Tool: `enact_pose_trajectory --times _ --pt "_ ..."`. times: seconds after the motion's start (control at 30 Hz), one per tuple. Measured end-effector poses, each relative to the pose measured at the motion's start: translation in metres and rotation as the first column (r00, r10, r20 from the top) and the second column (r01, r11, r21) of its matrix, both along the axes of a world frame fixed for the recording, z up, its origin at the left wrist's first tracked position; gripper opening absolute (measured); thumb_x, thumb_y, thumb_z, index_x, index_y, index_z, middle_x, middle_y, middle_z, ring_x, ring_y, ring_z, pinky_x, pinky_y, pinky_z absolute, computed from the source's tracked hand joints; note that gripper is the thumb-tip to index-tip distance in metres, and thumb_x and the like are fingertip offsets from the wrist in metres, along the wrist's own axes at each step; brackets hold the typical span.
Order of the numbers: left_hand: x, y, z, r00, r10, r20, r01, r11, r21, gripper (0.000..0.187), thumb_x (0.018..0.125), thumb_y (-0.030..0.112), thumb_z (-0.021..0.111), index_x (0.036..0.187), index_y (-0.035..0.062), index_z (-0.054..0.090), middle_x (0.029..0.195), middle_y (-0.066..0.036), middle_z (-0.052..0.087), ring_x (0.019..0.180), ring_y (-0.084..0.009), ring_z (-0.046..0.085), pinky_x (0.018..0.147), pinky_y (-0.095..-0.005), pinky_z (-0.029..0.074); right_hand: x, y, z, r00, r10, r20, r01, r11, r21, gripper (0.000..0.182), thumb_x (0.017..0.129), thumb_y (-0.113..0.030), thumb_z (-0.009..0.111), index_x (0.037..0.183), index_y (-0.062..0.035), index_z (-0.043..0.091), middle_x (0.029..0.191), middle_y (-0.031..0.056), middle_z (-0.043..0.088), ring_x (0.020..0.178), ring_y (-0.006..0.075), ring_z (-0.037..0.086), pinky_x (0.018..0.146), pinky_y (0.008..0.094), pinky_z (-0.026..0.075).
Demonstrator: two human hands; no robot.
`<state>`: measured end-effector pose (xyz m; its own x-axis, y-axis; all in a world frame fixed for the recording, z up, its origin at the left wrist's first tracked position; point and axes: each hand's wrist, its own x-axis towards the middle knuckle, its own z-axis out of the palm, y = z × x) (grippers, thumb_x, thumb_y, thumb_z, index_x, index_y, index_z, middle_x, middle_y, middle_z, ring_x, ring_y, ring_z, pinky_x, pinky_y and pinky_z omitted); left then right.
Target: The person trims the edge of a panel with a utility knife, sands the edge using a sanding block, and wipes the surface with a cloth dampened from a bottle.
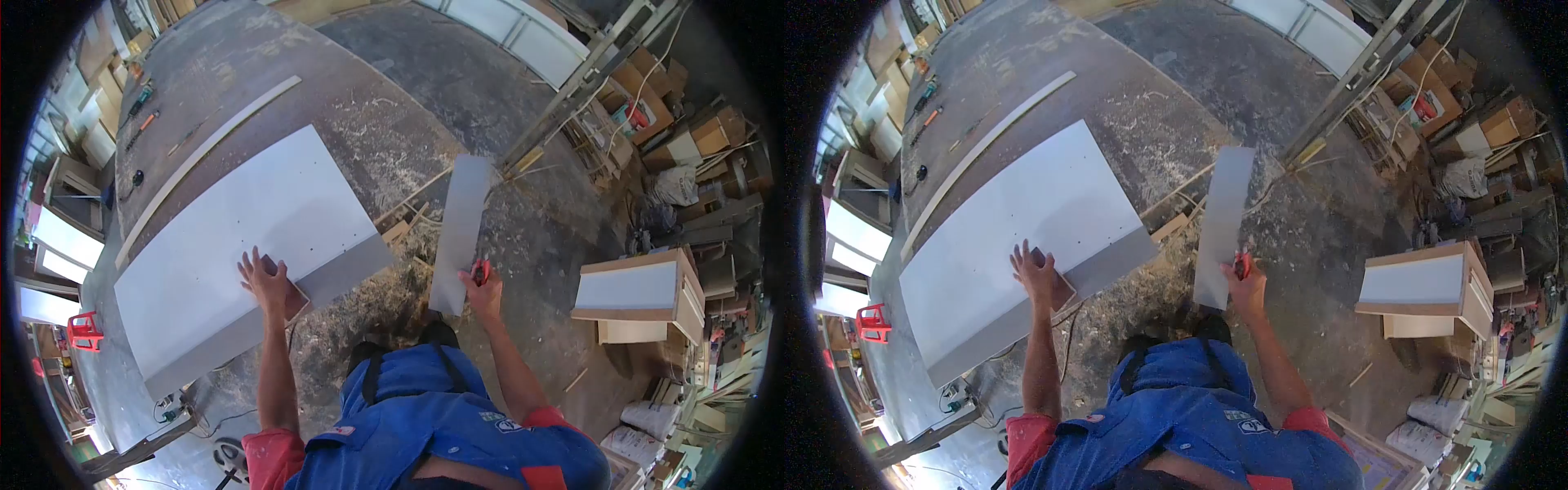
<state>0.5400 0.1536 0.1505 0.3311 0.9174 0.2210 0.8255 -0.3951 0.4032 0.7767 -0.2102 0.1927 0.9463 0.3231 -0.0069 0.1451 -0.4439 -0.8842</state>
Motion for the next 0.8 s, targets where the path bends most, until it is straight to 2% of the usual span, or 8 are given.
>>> enact_pose_trajectory --times 0.13,0.27,0.4,0.47,0.5,0.53,0.73,0.8 --pt "0.018 -0.039 0.036 0.924 -0.057 0.379 0.097 0.991 -0.089 0.060 0.088 0.020 0.067 0.143 0.0077 0.045 0.146 -0.016 0.046 0.141 -0.0292 0.037 0.115 -0.0423 0.031 0.015 0.002 0.015 0.742 0.366 0.561 -0.288 0.931 -0.225 0.022 0.076 -0.005 0.076 0.086 -0.0052 0.056 0.082 0.0117 0.064 0.066 0.0263 0.064 0.058 0.0384 0.049" --pt "0.048 -0.141 0.055 0.558 0.083 0.826 0.687 0.513 -0.515 0.059 0.098 0.031 0.055 0.146 0.0001 0.040 0.146 -0.013 0.047 0.135 -0.0241 0.044 0.112 -0.0413 0.034 0.007 0.026 0.057 0.519 0.593 0.616 -0.549 0.783 -0.291 0.030 0.072 -0.010 0.071 0.099 -0.0072 0.060 0.096 0.0132 0.065 0.074 0.0350 0.065 0.064 0.0397 0.052" --pt "0.074 -0.227 0.079 0.108 0.574 0.812 0.859 0.357 -0.367 0.071 0.091 0.046 0.060 0.145 0.0022 0.042 0.144 -0.017 0.048 0.133 -0.0267 0.046 0.108 -0.0436 0.038 -0.019 0.042 0.056 0.432 0.792 0.432 -0.852 0.515 -0.092 0.029 0.079 -0.016 0.077 0.102 -0.0068 0.062 0.099 0.0131 0.068 0.081 0.0318 0.067 0.068 0.0360 0.053" --pt "0.062 -0.252 0.091 0.237 0.776 0.585 0.730 0.256 -0.634 0.066 0.092 0.040 0.060 0.143 0.0016 0.045 0.140 -0.016 0.053 0.126 -0.0263 0.052 0.104 -0.0417 0.043 -0.034 0.036 0.039 0.305 0.917 0.259 -0.952 0.300 0.060 0.032 0.081 -0.020 0.078 0.107 -0.0064 0.063 0.101 0.0130 0.069 0.084 0.0288 0.068 0.071 0.0341 0.054" --pt "0.062 -0.261 0.072 0.099 0.664 0.741 0.683 0.496 -0.536 0.057 0.093 0.032 0.058 0.139 -0.0007 0.049 0.135 -0.016 0.058 0.118 -0.0253 0.058 0.097 -0.0411 0.050 -0.035 0.036 0.031 0.270 0.947 0.173 -0.957 0.245 0.155 0.028 0.083 -0.019 0.078 0.102 -0.0045 0.063 0.100 0.0098 0.070 0.082 0.0201 0.064 0.072 0.0316 0.052" --pt "0.050 -0.269 0.066 0.090 0.733 0.674 0.648 0.471 -0.598 0.050 0.093 0.025 0.056 0.136 -0.0010 0.052 0.133 -0.014 0.060 0.116 -0.0233 0.060 0.095 -0.0417 0.051 -0.039 0.036 0.023 0.219 0.973 0.075 -0.951 0.196 0.239 0.025 0.084 -0.018 0.078 0.097 -0.0026 0.063 0.099 0.0066 0.070 0.079 0.0114 0.060 0.072 0.0291 0.050" --pt "-0.015 -0.362 0.034 -0.151 0.596 0.788 0.140 0.802 -0.580 0.039 0.092 0.019 0.059 0.127 0.0018 0.061 0.116 -0.006 0.068 0.100 -0.0161 0.064 0.085 -0.0312 0.053 -0.044 0.012 -0.048 0.042 0.958 -0.284 -0.906 0.157 0.393 0.023 0.095 -0.012 0.064 0.114 0.0011 0.060 0.099 0.0116 0.067 0.088 0.0199 0.066 0.079 0.0334 0.052" --pt "-0.033 -0.399 0.092 -0.177 0.695 0.697 0.023 0.711 -0.703 0.037 0.093 0.016 0.055 0.126 0.0013 0.061 0.116 -0.007 0.068 0.103 -0.0169 0.063 0.089 -0.0319 0.050 -0.053 0.008 -0.042 -0.131 0.918 -0.374 -0.942 0.002 0.334 0.023 0.096 -0.014 0.063 0.113 0.0010 0.058 0.098 0.0118 0.067 0.083 0.0197 0.066 0.075 0.0324 0.052"
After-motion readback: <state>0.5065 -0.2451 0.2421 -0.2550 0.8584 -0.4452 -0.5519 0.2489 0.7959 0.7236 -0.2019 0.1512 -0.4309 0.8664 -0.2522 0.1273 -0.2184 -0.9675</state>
